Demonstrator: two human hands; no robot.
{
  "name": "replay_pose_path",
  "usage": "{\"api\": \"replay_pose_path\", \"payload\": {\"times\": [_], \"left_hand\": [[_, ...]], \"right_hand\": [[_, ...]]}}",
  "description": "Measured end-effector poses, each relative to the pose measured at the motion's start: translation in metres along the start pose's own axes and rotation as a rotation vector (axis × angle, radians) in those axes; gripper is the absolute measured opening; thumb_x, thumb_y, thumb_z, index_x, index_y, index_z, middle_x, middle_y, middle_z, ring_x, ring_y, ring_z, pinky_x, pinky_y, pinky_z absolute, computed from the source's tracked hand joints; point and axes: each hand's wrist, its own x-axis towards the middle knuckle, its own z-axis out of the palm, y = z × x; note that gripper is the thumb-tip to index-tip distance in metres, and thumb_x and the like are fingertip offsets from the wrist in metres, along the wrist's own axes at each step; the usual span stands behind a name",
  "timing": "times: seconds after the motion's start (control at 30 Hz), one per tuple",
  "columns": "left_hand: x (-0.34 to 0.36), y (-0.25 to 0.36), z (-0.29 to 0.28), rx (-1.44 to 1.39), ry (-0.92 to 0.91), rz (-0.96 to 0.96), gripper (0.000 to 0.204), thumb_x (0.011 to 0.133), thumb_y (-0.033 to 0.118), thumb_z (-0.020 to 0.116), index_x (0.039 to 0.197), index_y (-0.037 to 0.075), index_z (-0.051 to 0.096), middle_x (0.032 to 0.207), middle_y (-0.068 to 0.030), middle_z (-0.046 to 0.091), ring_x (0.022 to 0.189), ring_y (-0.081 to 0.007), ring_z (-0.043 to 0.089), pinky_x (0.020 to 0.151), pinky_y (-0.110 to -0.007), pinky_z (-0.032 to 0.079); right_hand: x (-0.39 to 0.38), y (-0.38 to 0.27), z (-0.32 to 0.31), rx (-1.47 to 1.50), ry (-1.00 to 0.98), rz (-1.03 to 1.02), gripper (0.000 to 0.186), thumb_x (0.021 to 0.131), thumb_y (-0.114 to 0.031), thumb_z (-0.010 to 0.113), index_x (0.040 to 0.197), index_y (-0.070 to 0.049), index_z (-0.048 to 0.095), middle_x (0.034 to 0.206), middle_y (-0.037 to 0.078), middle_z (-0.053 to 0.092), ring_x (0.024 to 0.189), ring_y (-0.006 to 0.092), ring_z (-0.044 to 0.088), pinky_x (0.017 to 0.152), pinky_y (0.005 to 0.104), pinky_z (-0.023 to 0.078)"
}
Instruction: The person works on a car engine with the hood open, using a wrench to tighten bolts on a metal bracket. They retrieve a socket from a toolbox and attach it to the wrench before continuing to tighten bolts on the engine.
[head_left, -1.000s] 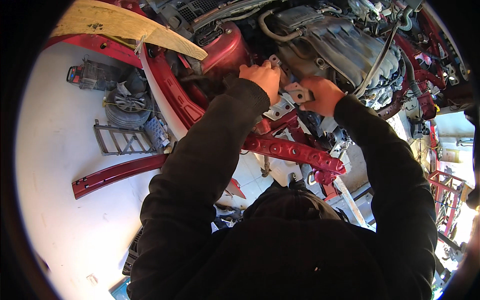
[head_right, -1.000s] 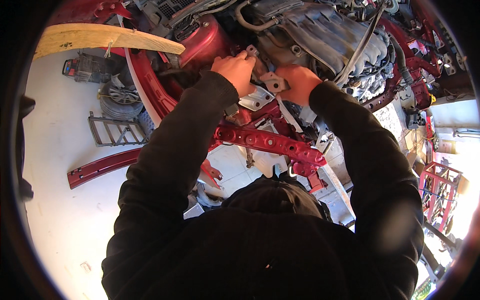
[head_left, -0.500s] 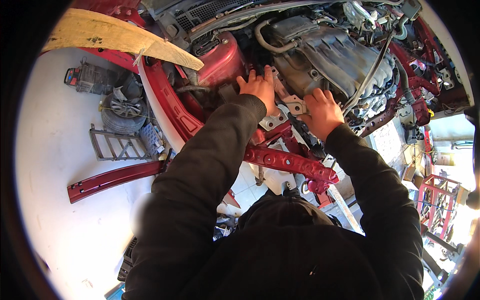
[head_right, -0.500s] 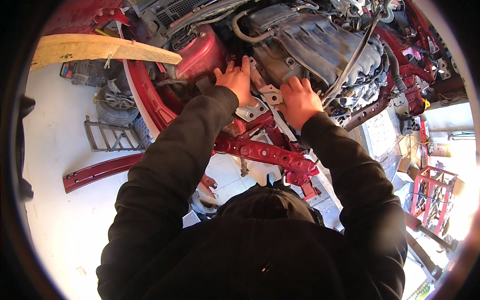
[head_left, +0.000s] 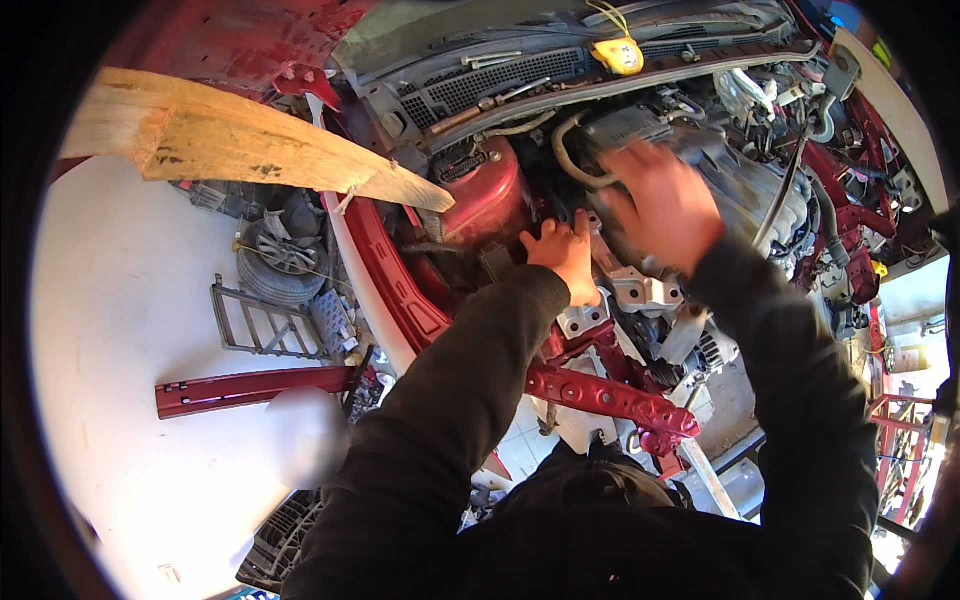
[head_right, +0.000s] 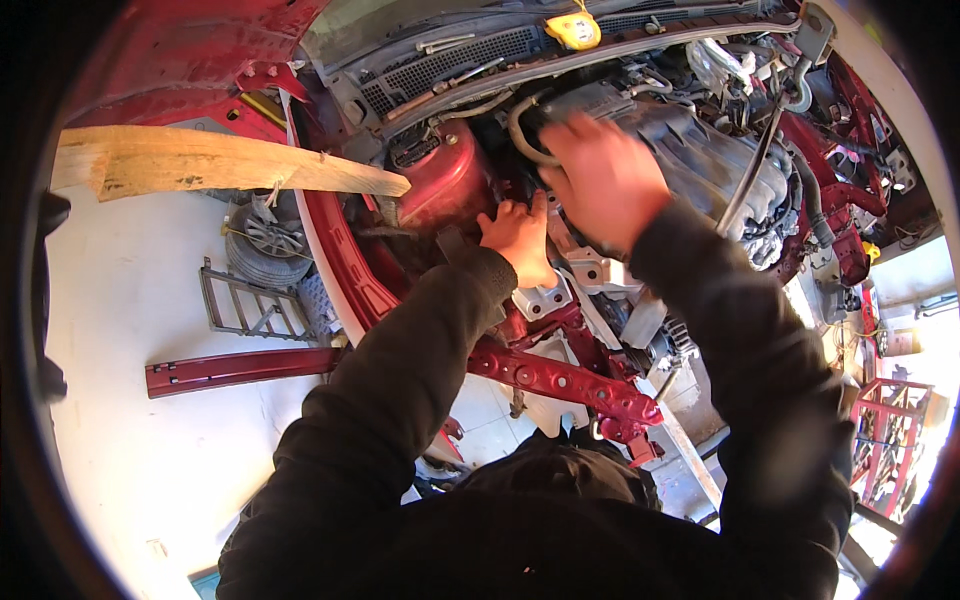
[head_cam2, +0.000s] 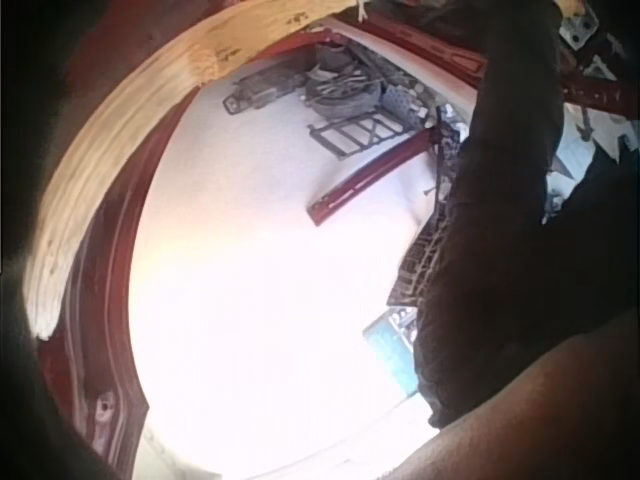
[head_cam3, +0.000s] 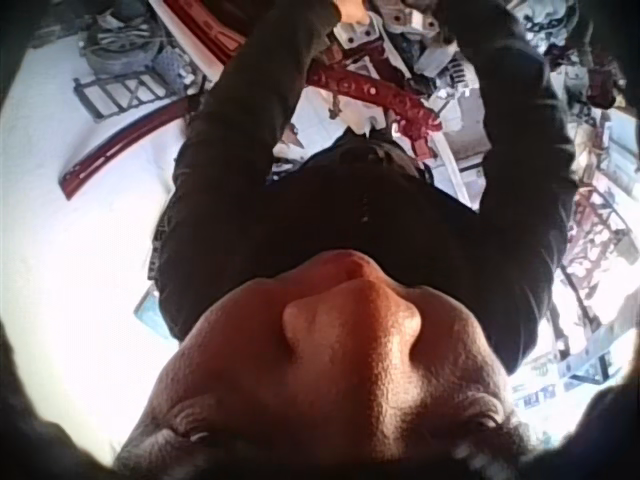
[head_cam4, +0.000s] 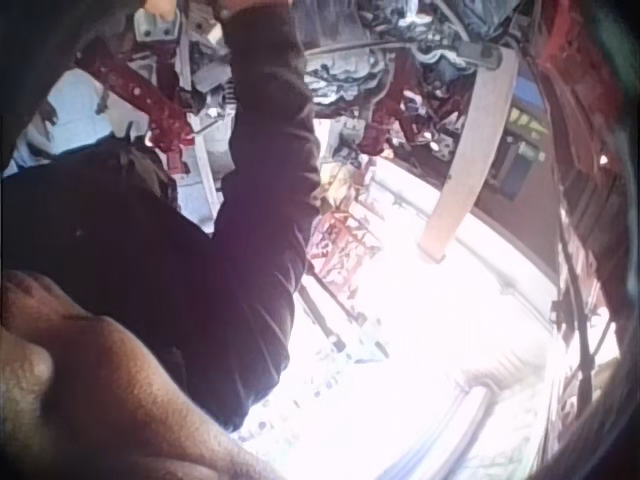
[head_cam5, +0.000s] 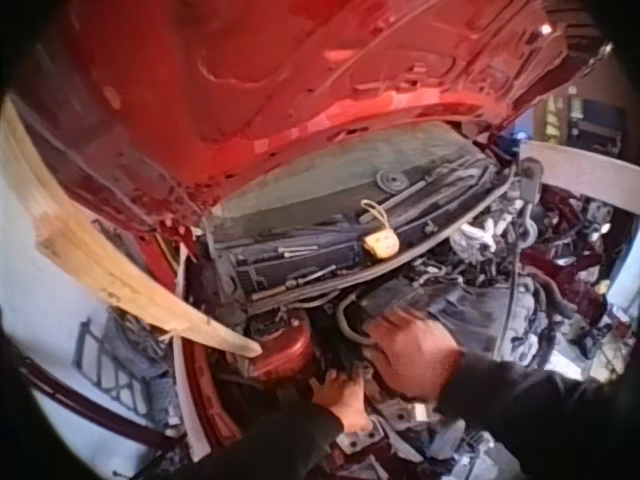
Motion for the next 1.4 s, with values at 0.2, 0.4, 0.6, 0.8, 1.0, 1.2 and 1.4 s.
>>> {"api": "replay_pose_path", "payload": {"times": [0.2,0.4,0.6,0.8,1.0,1.2,1.4], "left_hand": [[0.002,-0.001,0.001,-0.005,0.005,0.004,0.142,0.060,0.039,0.101,0.173,-0.002,0.026,0.148,-0.0186,0.064,0.143,-0.0358,0.051,0.112,-0.071,0.041],[0.005,-0.004,0.003,0.006,0.012,0.013,0.143,0.057,0.039,0.101,0.173,-0.003,0.028,0.146,-0.0183,0.065,0.141,-0.0351,0.052,0.110,-0.070,0.041],[0.006,-0.004,0.005,0.024,0.033,0.013,0.142,0.056,0.041,0.102,0.172,-0.002,0.031,0.143,-0.0173,0.067,0.139,-0.0352,0.054,0.110,-0.070,0.041],[0.006,-0.004,0.001,-0.009,0.004,0.015,0.137,0.060,0.036,0.098,0.171,-0.004,0.030,0.146,-0.0220,0.065,0.143,-0.0378,0.054,0.111,-0.070,0.044],[0.005,-0.003,0.004,0.009,0.030,0.019,0.139,0.060,0.044,0.101,0.170,-0.002,0.031,0.148,-0.0185,0.066,0.143,-0.0370,0.054,0.111,-0.073,0.041],[0.006,-0.005,0.004,-0.001,0.017,0.030,0.137,0.064,0.044,0.098,0.173,-0.001,0.028,0.149,-0.0185,0.065,0.145,-0.0372,0.052,0.111,-0.073,0.042],[0.004,-0.003,-0.003,-0.012,-0.020,0.013,0.133,0.067,0.038,0.092,0.175,0.002,0.024,0.153,-0.0228,0.059,0.149,-0.0419,0.048,0.112,-0.070,0.045]], "right_hand": [[0.175,0.020,0.037,-0.069,0.296,-0.246,0.027,0.098,-0.016,0.073,0.121,-0.002,0.072,0.113,0.019,0.071,0.109,0.0446,0.070,0.095,0.0534,0.058],[0.265,0.010,0.096,-0.191,0.123,-0.134,0.024,0.096,-0.016,0.066,0.115,-0.004,0.075,0.127,0.020,0.074,0.118,0.0428,0.072,0.099,0.0544,0.059],[0.301,0.040,0.142,-0.514,0.156,-0.334,0.026,0.095,-0.025,0.064,0.099,-0.006,0.083,0.111,0.015,0.081,0.110,0.0378,0.073,0.098,0.0469,0.058],[0.289,0.047,0.102,-0.366,0.190,-0.502,0.014,0.091,-0.021,0.070,0.089,-0.009,0.077,0.098,0.016,0.076,0.102,0.0358,0.071,0.092,0.0471,0.057],[0.152,0.038,0.009,0.083,0.274,-0.347,0.021,0.095,-0.019,0.073,0.097,0.002,0.071,0.094,0.027,0.070,0.092,0.0466,0.071,0.082,0.0536,0.056],[-0.050,0.050,-0.011,0.340,-0.125,0.223,0.021,0.097,-0.017,0.079,0.110,-0.002,0.072,0.082,0.014,0.068,0.070,0.0235,0.064,0.066,0.0389,0.052],[-0.144,0.074,0.019,0.747,-0.023,0.637,0.031,0.103,-0.008,0.075,0.133,-0.001,0.071,0.094,0.006,0.075,0.086,0.0104,0.070,0.077,0.0293,0.057]]}}
